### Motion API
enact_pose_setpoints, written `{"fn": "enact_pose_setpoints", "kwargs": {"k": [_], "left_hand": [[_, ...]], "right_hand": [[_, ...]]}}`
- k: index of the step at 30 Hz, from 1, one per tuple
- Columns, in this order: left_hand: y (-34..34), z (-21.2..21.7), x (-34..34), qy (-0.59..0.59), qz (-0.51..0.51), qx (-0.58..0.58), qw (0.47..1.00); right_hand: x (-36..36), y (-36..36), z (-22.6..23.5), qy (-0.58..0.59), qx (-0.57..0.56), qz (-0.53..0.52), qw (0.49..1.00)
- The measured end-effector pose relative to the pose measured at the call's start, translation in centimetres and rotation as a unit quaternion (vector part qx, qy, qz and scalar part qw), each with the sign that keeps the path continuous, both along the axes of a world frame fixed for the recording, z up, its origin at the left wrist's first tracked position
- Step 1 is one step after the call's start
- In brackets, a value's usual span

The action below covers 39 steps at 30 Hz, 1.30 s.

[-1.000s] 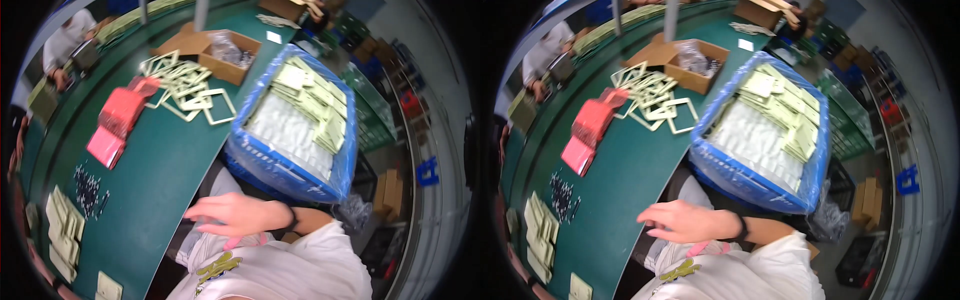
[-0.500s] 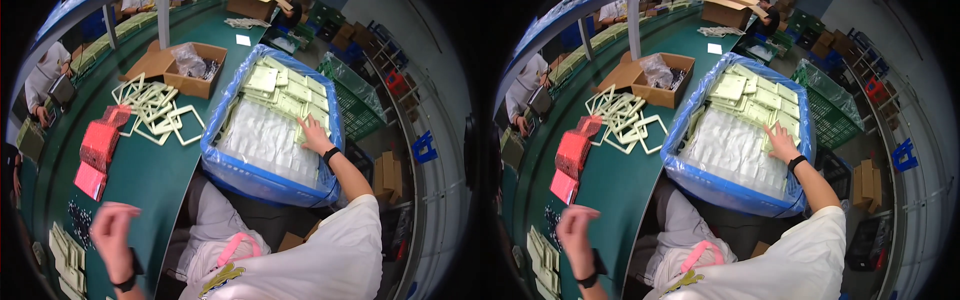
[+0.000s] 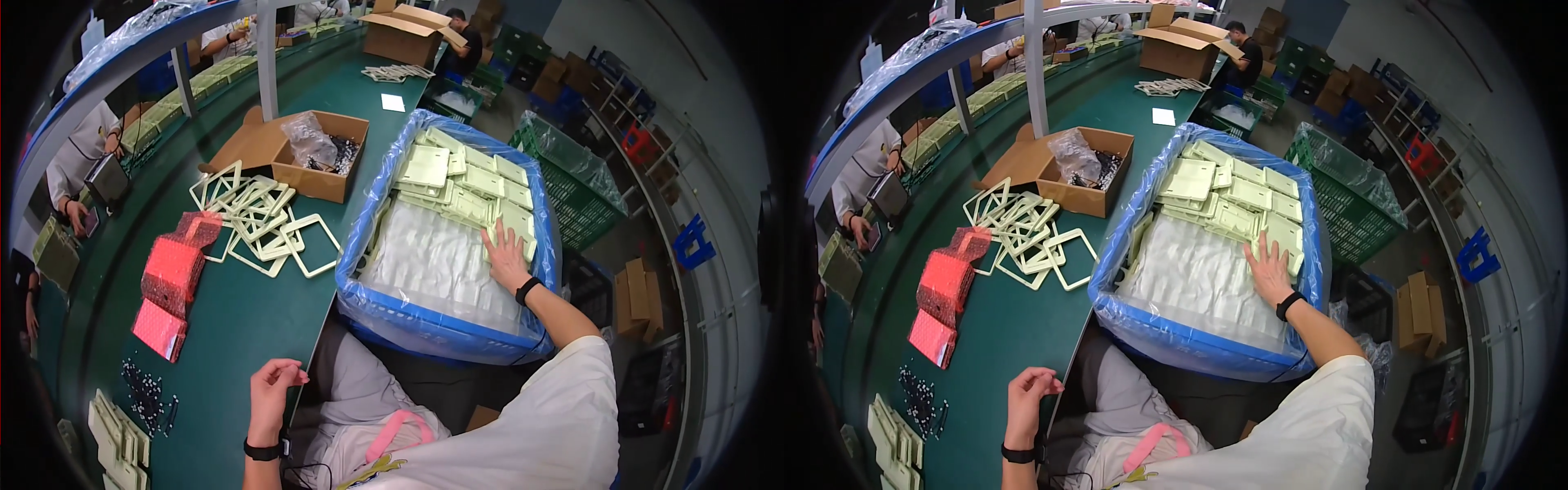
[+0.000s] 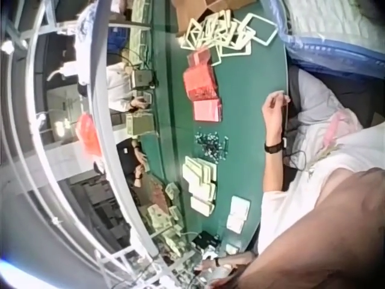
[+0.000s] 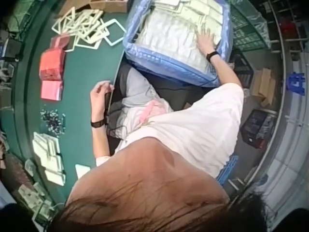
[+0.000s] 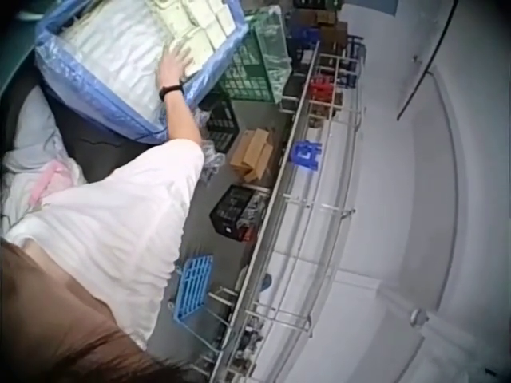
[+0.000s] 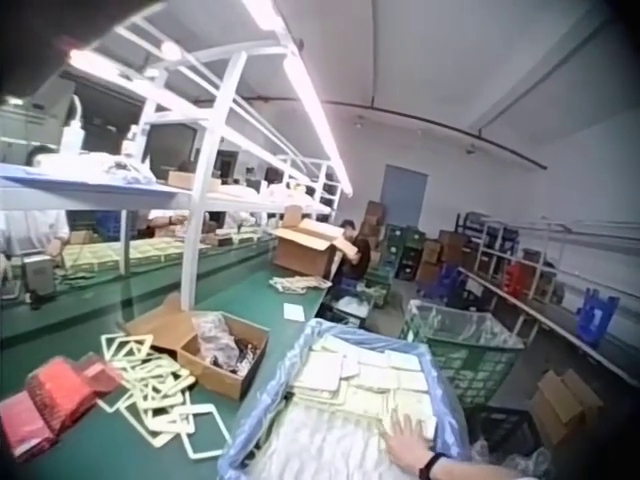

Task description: The person picks up two white panels and places them into two green frames, inserts a black wire into each panel, and snaps a green cover onto each frame before repeating the process.

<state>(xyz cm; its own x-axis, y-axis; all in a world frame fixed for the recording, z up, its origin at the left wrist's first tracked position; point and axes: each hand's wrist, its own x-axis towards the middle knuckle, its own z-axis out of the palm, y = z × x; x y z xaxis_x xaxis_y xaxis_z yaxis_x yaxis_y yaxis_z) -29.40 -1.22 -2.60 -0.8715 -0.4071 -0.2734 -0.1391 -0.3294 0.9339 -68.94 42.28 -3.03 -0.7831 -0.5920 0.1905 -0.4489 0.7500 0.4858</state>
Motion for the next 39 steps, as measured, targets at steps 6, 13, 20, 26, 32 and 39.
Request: {"fn": "enact_pose_setpoints", "kwargs": {"k": [6,13,20,26,32,39], "left_hand": [[-0.6,0.4,0.2,-0.001,0.003,0.049,0.999],[-1.6,0.6,0.7,0.031,0.008,0.092,0.995],[-2.1,-1.1,0.5,0.052,-0.009,0.129,0.99],[-3.9,-1.2,3.6,0.093,0.036,0.146,0.984],[-5.1,1.7,8.1,0.075,0.099,-0.052,0.991],[-17.9,1.3,17.2,-0.249,0.338,-0.593,0.687]], "right_hand": [[-1.6,0.6,0.1,0.028,-0.059,-0.004,0.998],[-2.3,0.8,4.2,0.05,-0.18,0.047,0.981],[-2.0,5.7,7.9,0.032,-0.427,0.019,0.904],[9.1,-10.6,20.4,-0.207,-0.632,0.15,0.731],[20.2,-30.2,20.9,-0.609,-0.546,0.284,0.5],[27.6,-54.6,15.6,-0.838,-0.412,0.216,0.286]]}}
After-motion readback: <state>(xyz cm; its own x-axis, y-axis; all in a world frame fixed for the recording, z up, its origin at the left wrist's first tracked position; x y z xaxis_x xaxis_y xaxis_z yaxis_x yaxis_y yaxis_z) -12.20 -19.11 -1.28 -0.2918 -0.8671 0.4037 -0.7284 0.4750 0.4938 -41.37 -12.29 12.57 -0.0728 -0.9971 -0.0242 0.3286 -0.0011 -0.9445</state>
